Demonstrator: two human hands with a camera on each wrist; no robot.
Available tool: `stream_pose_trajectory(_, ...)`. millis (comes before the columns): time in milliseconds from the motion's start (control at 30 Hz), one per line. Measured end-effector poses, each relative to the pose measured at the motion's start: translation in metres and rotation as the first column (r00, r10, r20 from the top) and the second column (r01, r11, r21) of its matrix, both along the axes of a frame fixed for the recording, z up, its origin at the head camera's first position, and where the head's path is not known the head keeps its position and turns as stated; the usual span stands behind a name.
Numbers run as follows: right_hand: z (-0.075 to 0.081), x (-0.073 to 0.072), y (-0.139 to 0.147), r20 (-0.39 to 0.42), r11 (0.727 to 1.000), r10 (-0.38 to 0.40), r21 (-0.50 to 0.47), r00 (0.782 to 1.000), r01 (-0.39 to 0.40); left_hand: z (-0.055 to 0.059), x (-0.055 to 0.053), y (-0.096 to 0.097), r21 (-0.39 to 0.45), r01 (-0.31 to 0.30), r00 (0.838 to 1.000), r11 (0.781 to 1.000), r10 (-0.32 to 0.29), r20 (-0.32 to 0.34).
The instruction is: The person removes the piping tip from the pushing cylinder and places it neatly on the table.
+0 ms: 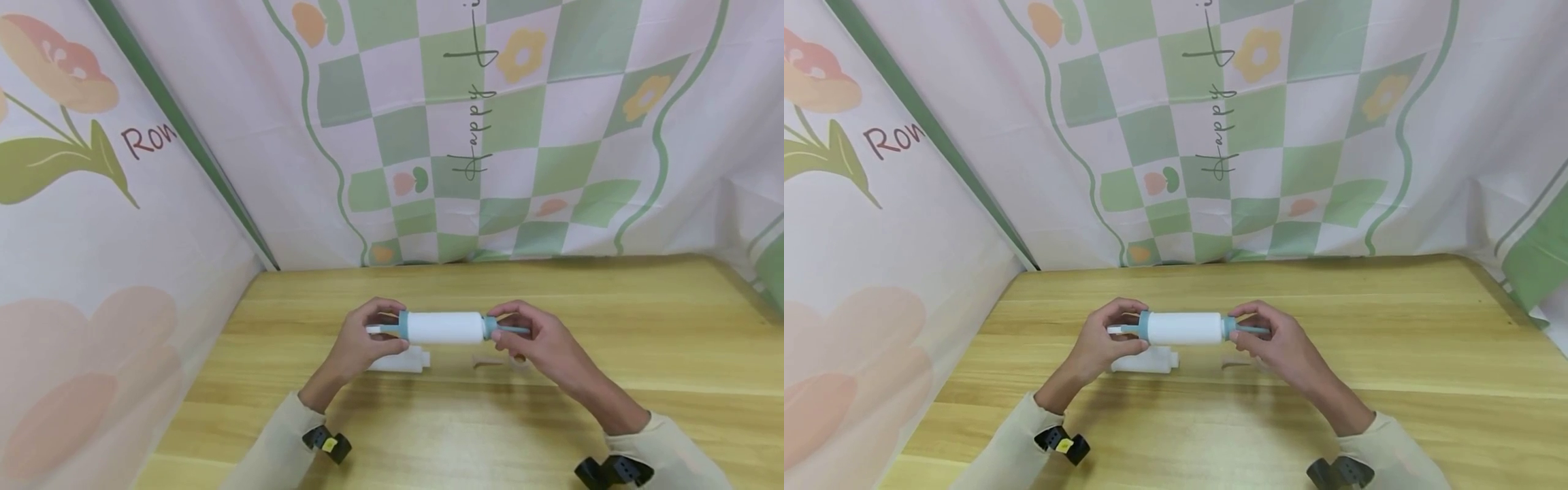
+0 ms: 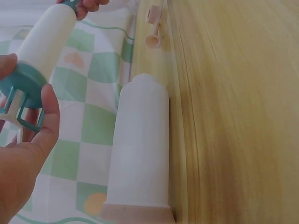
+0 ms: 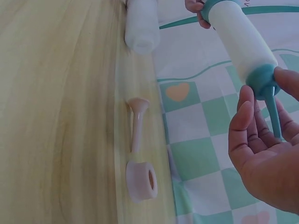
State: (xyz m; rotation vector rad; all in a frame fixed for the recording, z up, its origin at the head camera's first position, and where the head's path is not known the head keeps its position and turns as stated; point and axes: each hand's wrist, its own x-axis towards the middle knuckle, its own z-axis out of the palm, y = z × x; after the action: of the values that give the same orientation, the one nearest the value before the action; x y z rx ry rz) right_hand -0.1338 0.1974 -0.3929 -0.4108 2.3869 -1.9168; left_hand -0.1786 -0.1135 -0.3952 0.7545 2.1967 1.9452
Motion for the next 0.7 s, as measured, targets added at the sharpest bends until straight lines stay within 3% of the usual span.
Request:
stream_pose_trajectory(367, -0.0005, -0.0017, 0.0007, 0.022, 0.999, 0.035, 0.012, 0.999, -0.035, -0.0021, -0.0014, -0.001, 0.011, -0.005, 1.0, 1.0, 0.005, -0.014)
stream_pose_trajectory(700, 0.0006, -0.0005, 0.0003, 0.018, 0.999, -0.015, 0.042, 1.0, 0.014, -0.0031, -0.0004, -0.0009, 0.004, 0.003, 1.0, 1.0, -0.003, -0.006)
